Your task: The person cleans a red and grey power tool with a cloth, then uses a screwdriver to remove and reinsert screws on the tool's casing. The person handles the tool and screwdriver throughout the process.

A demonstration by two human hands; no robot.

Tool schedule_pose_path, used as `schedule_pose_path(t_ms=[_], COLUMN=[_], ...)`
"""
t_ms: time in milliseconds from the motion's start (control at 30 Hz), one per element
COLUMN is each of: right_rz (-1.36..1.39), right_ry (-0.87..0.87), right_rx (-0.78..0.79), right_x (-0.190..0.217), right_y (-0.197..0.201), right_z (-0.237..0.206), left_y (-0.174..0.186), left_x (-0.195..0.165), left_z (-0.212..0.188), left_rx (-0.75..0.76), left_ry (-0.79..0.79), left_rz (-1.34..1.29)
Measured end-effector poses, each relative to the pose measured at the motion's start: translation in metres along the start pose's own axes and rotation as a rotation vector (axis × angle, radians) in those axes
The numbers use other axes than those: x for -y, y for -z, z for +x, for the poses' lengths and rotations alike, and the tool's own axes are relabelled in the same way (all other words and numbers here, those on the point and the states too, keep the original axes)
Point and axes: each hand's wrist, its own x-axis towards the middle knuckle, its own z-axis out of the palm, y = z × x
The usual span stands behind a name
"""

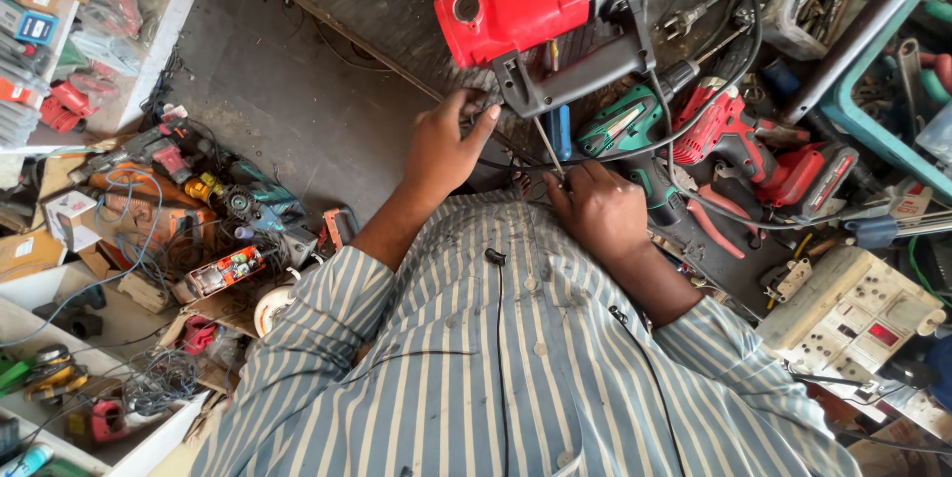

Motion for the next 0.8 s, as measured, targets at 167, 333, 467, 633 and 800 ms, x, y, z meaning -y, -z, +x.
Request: schedule_pose_path(t_ms=[167, 333, 467, 633, 800], right_rz=[-0.062, -0.095, 0.033, 0.098, 0.029], right_ry=[0.097, 0.142, 0.11, 0.002, -0.043], right_rx=[0.001, 0.061, 0.018, -0.007, 0.049], right_x=[0.002, -0.004, 0.002, 0.021, 0.036], right_y=[-0.006, -0.022, -0.041, -0.05, -0.042], right_z=[0.008, 0.008, 0.008, 0.006, 0.006], left_y=[-0.006, 0.005, 0.017, 0.017, 0.011], left_x=[0.012, 0.016, 0.027, 0.045, 0.059], left_z=[0.014, 0.032, 0.035, 0.03, 0.019], left_rx=[0.092, 0.265, 0.233, 0.181, 0.177], left_ry=[-0.025, 0.14, 0.161, 0.1, -0.008], left_rz=[-0.201, -0.232, -0.303, -0.413, -0.417])
